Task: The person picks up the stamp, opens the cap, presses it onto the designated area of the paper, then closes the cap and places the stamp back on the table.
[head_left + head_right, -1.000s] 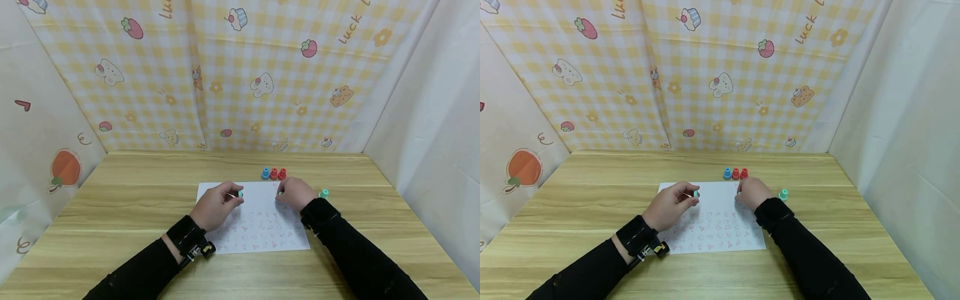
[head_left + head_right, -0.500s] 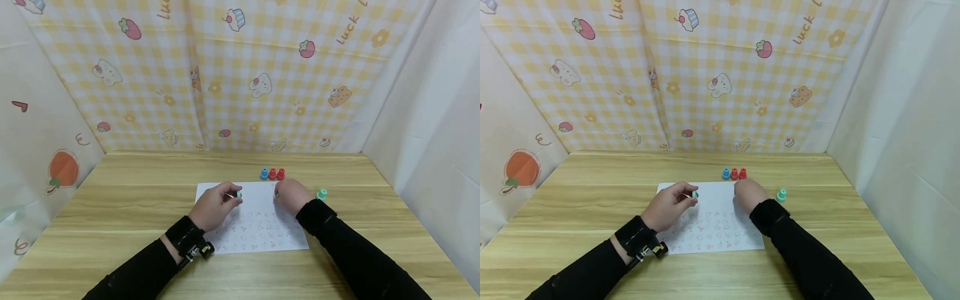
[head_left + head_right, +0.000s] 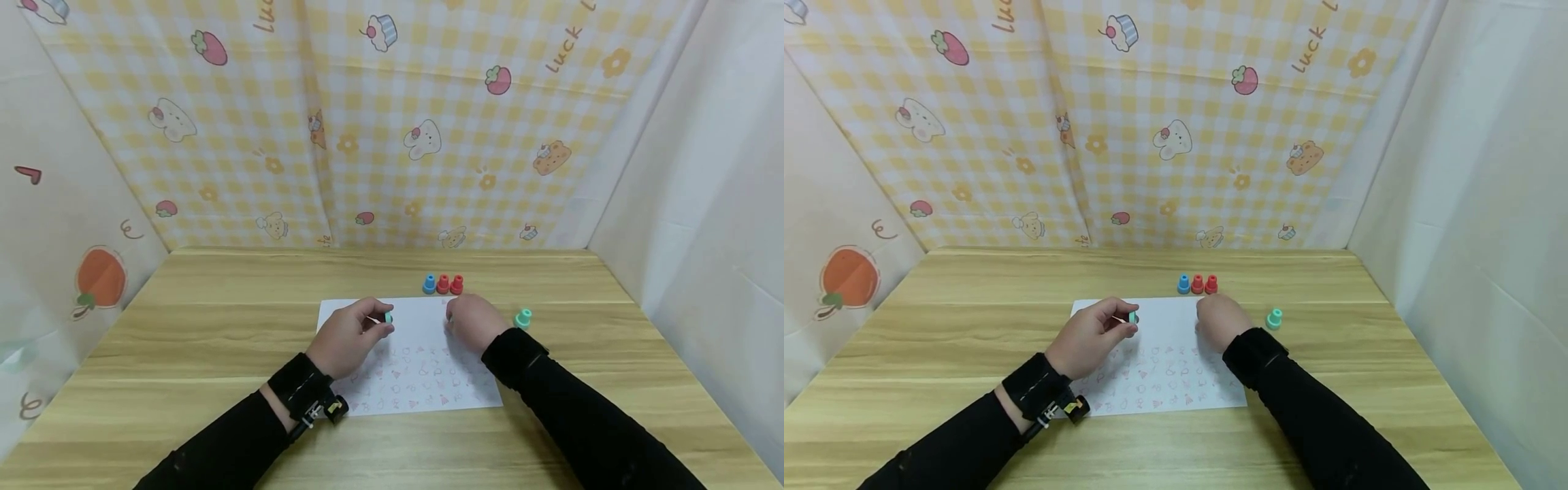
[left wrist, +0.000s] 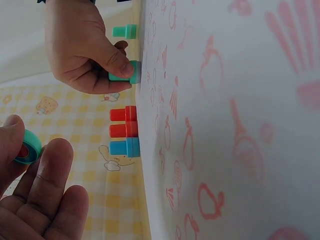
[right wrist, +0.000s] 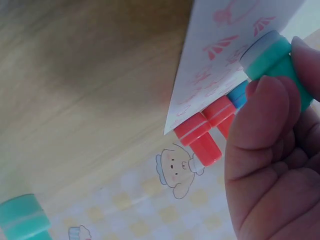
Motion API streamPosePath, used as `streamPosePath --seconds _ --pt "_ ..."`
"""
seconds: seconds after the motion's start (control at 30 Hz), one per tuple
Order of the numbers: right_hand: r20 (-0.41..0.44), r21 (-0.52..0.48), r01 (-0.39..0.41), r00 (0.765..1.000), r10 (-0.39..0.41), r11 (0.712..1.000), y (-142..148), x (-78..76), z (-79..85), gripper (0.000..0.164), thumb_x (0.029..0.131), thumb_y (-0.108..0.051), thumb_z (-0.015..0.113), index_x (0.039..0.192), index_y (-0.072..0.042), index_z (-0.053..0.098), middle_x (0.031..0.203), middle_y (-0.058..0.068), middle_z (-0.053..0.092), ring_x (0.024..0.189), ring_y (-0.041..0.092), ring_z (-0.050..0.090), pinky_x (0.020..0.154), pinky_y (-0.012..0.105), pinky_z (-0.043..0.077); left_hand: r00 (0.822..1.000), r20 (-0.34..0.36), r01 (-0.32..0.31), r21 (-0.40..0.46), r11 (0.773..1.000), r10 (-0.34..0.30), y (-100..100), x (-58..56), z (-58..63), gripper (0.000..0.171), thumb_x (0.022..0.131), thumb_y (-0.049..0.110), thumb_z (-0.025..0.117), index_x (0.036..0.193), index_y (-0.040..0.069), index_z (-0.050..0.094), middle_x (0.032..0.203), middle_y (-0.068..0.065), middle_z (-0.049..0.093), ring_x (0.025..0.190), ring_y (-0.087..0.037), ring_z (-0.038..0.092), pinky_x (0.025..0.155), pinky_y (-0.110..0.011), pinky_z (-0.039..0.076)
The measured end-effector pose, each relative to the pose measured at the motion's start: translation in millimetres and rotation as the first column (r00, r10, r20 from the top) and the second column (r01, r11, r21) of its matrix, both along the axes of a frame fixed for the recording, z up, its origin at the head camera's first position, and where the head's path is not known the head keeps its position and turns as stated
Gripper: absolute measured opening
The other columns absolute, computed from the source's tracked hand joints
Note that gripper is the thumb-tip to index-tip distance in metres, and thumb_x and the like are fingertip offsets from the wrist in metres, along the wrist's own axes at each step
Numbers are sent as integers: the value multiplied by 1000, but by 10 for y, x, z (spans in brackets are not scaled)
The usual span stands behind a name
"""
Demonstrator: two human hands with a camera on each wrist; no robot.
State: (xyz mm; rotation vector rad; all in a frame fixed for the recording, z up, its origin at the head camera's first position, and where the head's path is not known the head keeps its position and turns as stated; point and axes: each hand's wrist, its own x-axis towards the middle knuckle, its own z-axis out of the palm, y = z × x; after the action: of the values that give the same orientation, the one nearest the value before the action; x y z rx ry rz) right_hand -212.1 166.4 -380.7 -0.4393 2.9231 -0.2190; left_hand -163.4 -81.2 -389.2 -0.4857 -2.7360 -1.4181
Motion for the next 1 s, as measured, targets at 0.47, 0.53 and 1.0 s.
streamPosePath --seconds 0.47,0.53,1.0 --pt "18 -13 11 1000 -10 1000 -9 0 13 13 98 -14 76 105 -5 80 98 10 78 86 21 69 95 42 60 1000 4 -6 -11 1000 6 -6 -3 6 27 99 19 75 124 11 72 100 10 75 86 -6 66 77 -27 54" --pt "19 -15 11 1000 -11 1000 -8 1 8 13 98 -14 76 105 -5 80 98 10 78 86 21 69 95 42 60 1000 7 -5 -11 1000 5 -8 -2 6 26 99 19 75 124 11 72 100 10 76 86 -6 66 77 -27 54" --pt "10 8 8 1000 -9 1000 -4 -22 -23 14 97 -15 77 104 -4 80 98 10 78 86 22 70 95 42 60 1000 0 14 1 1000 -14 -12 -15 -6 26 99 18 75 123 10 72 100 10 77 87 -6 67 76 -25 53"
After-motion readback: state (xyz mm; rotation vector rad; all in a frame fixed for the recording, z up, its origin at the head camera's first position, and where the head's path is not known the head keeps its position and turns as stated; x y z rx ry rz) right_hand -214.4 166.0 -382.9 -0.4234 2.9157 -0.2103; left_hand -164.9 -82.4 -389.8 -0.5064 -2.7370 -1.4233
